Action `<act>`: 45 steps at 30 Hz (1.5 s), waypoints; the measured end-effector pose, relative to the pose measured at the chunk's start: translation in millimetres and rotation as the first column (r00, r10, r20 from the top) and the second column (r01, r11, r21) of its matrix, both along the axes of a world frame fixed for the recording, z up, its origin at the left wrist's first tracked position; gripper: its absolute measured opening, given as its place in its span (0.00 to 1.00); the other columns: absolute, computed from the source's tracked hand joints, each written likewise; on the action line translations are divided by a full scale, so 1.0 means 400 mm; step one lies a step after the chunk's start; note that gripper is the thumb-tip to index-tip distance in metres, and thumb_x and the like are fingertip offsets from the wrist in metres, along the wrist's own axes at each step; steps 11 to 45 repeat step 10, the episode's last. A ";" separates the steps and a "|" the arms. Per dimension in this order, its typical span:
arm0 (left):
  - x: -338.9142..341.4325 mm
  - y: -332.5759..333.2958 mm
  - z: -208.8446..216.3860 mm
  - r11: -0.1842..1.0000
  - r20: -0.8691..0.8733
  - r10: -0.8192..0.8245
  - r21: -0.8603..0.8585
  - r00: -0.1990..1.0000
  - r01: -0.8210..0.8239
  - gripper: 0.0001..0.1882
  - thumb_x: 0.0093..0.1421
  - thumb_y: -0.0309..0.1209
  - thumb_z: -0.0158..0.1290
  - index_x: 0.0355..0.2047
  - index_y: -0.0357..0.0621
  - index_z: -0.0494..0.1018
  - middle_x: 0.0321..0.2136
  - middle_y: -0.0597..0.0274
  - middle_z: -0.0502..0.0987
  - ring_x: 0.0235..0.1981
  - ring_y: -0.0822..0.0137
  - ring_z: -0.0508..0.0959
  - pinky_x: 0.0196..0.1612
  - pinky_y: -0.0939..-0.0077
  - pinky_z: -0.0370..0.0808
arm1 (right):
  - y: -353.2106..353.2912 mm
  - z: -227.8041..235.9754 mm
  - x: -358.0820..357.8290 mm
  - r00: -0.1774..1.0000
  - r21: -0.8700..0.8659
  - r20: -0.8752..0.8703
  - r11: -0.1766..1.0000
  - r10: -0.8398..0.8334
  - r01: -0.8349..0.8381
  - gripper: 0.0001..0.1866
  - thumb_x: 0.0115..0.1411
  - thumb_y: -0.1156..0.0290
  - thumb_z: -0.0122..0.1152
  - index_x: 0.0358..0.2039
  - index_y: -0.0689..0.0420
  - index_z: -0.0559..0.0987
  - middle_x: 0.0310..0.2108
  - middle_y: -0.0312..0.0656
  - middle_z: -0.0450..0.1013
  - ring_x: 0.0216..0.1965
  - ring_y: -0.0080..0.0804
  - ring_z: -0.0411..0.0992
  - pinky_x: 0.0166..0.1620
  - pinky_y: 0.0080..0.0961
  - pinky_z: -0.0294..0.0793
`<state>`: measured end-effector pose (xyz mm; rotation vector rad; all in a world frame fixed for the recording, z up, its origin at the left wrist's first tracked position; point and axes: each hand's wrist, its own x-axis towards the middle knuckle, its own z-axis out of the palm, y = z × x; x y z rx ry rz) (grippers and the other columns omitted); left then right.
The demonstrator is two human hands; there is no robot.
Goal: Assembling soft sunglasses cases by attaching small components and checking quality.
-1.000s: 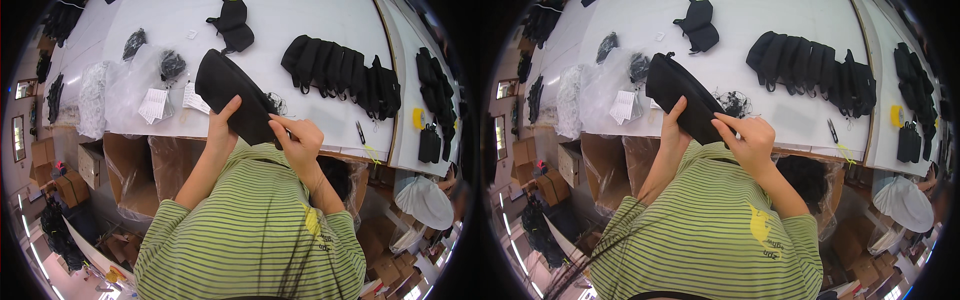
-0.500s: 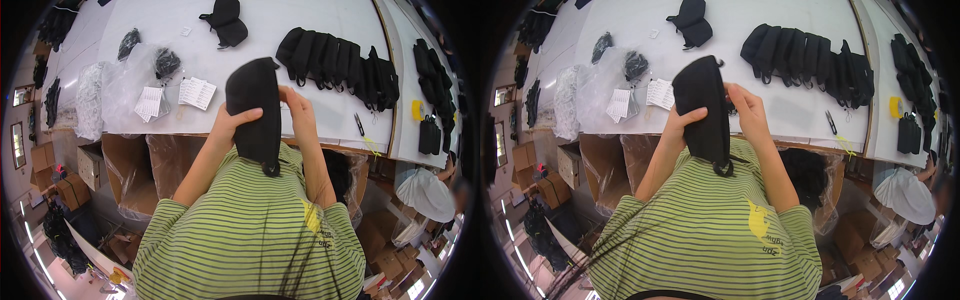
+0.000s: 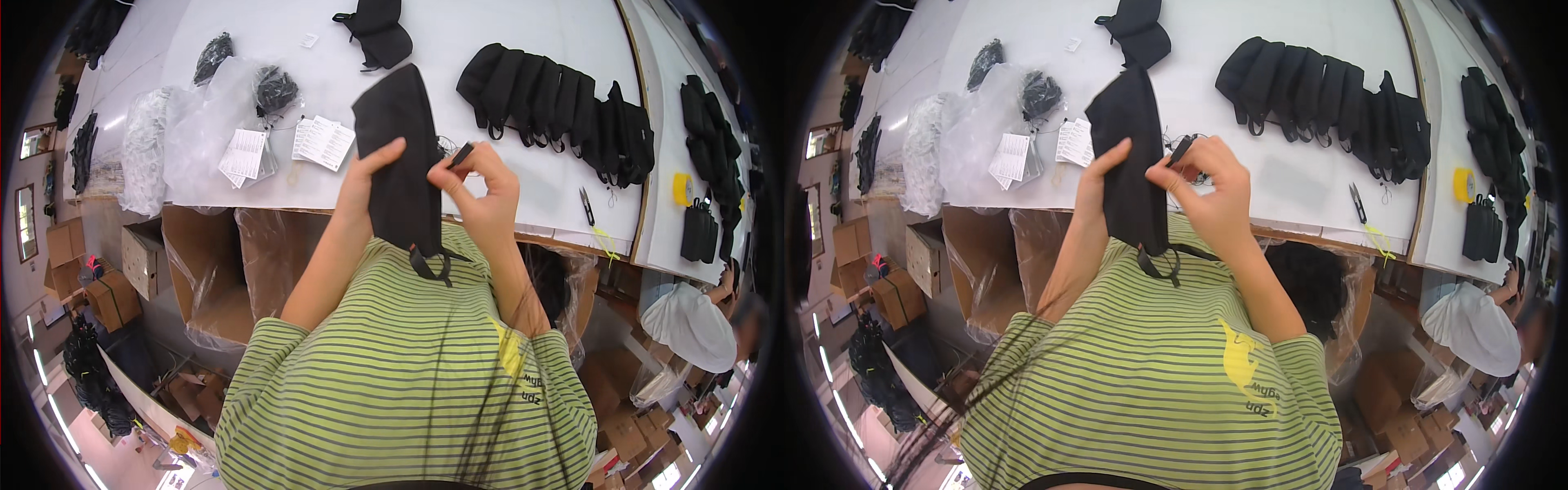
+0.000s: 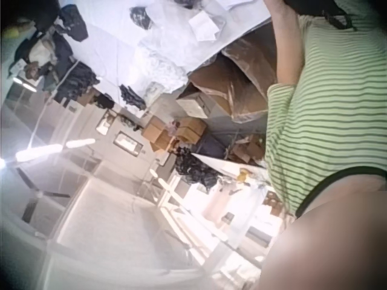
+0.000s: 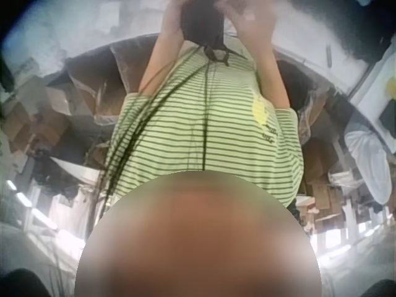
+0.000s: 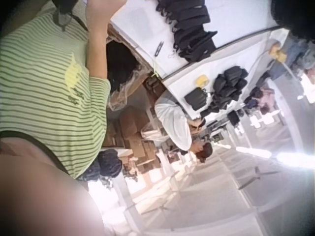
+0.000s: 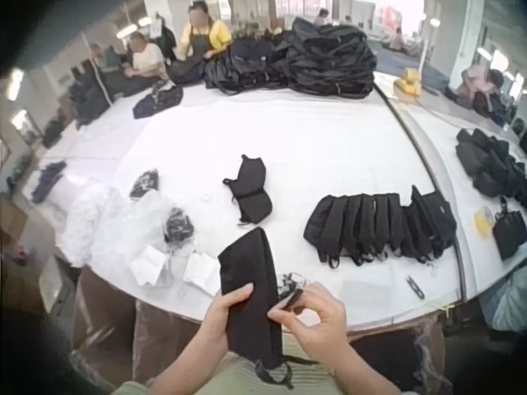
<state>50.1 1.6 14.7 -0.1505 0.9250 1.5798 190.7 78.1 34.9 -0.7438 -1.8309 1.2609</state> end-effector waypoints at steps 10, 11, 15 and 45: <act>-0.048 0.015 -0.023 0.996 0.113 0.031 0.082 0.993 -0.040 0.13 0.61 0.34 0.51 0.39 0.36 0.74 0.32 0.55 0.80 0.28 0.65 0.81 0.31 0.75 0.80 | -0.042 0.020 0.033 0.987 -0.027 0.041 0.988 0.153 -0.152 0.09 0.45 0.70 0.71 0.20 0.58 0.78 0.17 0.33 0.69 0.22 0.25 0.61 0.26 0.21 0.60; -0.048 0.015 -0.023 0.996 0.113 0.031 0.082 0.993 -0.040 0.13 0.61 0.34 0.51 0.39 0.36 0.74 0.32 0.55 0.80 0.28 0.65 0.81 0.31 0.75 0.80 | -0.042 0.020 0.033 0.987 -0.027 0.041 0.988 0.153 -0.152 0.09 0.45 0.70 0.71 0.20 0.58 0.78 0.17 0.33 0.69 0.22 0.25 0.61 0.26 0.21 0.60; -0.048 0.015 -0.023 0.996 0.113 0.031 0.082 0.993 -0.040 0.13 0.61 0.34 0.51 0.39 0.36 0.74 0.32 0.55 0.80 0.28 0.65 0.81 0.31 0.75 0.80 | -0.042 0.020 0.033 0.987 -0.027 0.041 0.988 0.153 -0.152 0.09 0.45 0.70 0.71 0.20 0.58 0.78 0.17 0.33 0.69 0.22 0.25 0.61 0.26 0.21 0.60; -0.048 0.015 -0.023 0.996 0.113 0.031 0.082 0.993 -0.040 0.13 0.61 0.34 0.51 0.39 0.36 0.74 0.32 0.55 0.80 0.28 0.65 0.81 0.31 0.75 0.80 | -0.042 0.020 0.033 0.987 -0.027 0.041 0.988 0.153 -0.152 0.09 0.45 0.70 0.71 0.20 0.58 0.78 0.17 0.33 0.69 0.22 0.25 0.61 0.26 0.21 0.60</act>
